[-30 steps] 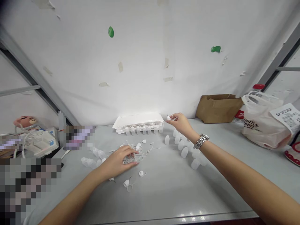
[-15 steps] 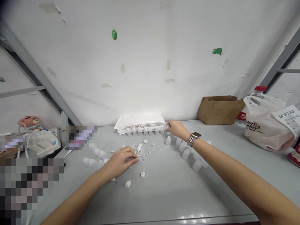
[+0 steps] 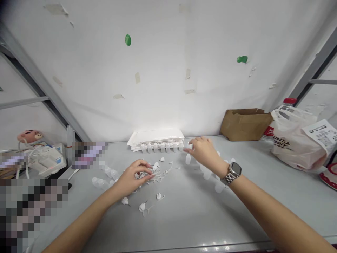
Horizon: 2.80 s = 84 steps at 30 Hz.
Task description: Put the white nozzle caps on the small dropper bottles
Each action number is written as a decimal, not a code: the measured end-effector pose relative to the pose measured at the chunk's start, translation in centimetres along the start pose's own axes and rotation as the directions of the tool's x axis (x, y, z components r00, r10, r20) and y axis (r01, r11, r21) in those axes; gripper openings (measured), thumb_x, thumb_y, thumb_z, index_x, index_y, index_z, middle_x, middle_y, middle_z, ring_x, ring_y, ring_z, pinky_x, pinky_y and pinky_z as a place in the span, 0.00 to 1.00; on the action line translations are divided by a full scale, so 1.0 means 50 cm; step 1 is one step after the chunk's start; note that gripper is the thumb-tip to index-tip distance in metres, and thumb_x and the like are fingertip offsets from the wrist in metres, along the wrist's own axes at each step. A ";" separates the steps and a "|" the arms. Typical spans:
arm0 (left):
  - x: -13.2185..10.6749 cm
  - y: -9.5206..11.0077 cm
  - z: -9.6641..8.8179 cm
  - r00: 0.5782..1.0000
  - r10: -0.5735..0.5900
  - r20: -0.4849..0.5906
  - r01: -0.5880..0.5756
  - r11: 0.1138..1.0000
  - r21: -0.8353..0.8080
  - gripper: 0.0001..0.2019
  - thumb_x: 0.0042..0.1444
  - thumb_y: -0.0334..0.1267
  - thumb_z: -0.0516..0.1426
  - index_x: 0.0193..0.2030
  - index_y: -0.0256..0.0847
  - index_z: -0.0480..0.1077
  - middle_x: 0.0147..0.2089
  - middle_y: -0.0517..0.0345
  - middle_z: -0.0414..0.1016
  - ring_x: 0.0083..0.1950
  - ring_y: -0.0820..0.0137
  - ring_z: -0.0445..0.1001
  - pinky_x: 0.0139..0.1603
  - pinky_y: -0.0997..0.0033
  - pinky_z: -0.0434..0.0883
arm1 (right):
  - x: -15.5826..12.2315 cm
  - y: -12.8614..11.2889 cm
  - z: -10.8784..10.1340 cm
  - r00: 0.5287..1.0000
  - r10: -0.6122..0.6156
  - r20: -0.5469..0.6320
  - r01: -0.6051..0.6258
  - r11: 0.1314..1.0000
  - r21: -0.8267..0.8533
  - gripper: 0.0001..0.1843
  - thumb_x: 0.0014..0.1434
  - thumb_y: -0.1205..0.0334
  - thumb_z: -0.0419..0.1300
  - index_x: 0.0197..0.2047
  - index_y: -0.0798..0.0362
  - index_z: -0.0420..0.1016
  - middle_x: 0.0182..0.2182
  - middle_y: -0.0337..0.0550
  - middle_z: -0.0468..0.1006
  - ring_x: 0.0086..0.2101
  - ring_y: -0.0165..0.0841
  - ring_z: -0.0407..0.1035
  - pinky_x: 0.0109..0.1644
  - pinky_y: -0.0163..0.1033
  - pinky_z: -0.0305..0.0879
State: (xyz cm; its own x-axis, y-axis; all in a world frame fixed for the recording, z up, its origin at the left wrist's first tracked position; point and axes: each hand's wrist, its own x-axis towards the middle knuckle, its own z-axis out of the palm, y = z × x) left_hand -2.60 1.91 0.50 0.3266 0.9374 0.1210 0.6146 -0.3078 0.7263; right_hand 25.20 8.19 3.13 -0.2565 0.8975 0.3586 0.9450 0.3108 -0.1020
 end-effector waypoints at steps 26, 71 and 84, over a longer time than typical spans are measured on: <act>0.010 0.004 0.003 0.916 -0.398 -0.046 0.197 0.547 -0.813 0.13 0.48 0.44 0.61 0.34 0.38 0.67 0.40 0.46 0.79 0.44 0.61 0.77 0.40 0.67 0.70 | -0.103 -0.170 0.052 0.956 -0.058 0.287 -0.253 0.331 0.909 0.13 0.52 0.52 0.60 0.32 0.53 0.69 0.24 0.37 0.69 0.25 0.28 0.64 0.30 0.36 0.61; -0.022 0.063 0.068 0.956 -0.294 -0.015 0.101 0.374 -0.922 0.07 0.45 0.37 0.63 0.32 0.37 0.75 0.40 0.51 0.79 0.49 0.63 0.72 0.56 0.61 0.61 | -0.142 -0.198 0.059 0.763 -0.422 -0.490 0.528 0.844 0.095 0.08 0.60 0.69 0.52 0.42 0.61 0.68 0.23 0.45 0.70 0.25 0.33 0.60 0.28 0.38 0.61; -0.017 0.055 0.082 0.978 -0.206 0.035 0.094 0.285 -0.954 0.11 0.42 0.40 0.65 0.31 0.37 0.78 0.40 0.49 0.79 0.51 0.59 0.70 0.56 0.59 0.60 | -0.131 -0.206 0.033 0.987 -0.143 0.070 0.021 0.550 0.835 0.20 0.60 0.55 0.52 0.20 0.55 0.65 0.16 0.34 0.59 0.20 0.26 0.54 0.23 0.33 0.54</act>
State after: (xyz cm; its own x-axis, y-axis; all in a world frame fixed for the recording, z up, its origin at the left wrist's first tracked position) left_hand 1.75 -0.40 -0.40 0.2174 0.9745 -0.0552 -0.4791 0.1557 0.8638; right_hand 16.80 -0.38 0.29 -0.4025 0.8635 0.3039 0.3446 0.4505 -0.8236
